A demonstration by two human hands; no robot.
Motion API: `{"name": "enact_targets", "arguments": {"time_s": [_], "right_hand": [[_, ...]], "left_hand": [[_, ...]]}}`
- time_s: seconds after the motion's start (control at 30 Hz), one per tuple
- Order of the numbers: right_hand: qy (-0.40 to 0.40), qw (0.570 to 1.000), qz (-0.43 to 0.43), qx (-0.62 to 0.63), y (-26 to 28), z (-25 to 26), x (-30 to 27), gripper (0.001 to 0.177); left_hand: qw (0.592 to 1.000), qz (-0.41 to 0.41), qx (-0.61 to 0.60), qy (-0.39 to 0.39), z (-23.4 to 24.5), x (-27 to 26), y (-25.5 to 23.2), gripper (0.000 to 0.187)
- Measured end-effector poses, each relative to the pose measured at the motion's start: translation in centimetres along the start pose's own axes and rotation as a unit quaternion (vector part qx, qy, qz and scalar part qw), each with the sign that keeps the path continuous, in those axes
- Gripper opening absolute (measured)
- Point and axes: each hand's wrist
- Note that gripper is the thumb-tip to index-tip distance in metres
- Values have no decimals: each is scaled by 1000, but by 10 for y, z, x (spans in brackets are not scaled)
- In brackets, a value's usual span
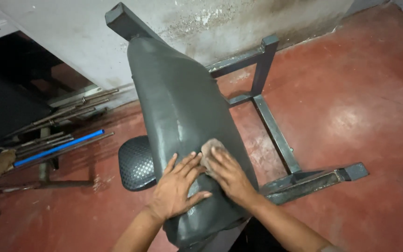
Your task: Wiping down a preacher curl bench and a window sill track using a cloth.
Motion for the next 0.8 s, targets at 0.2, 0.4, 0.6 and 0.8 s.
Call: {"name": "enact_targets", "arguments": {"time_s": [0.2,0.4,0.6,0.8], "right_hand": [[-77,989,-120,36,-61,-51,78,44],[-24,1000,-8,15,14,-13,13,46],[5,999,11,34,18,-19,42,53],[-19,999,-1,-42,47,-22,63,51]], "left_hand": [[981,50,-42,-180,5,36,31,32],[966,-4,-147,-212,-16,14,21,30],[943,44,-66,-323,-9,19,7,26],[893,107,-130,-418,-18,13,5,13]]}}
Point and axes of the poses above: each hand's wrist, its own x-axis towards the middle knuckle, its own z-axis out of the back of the hand, y = z × x, and after that the axes turned 10 degrees about -z, right-handed
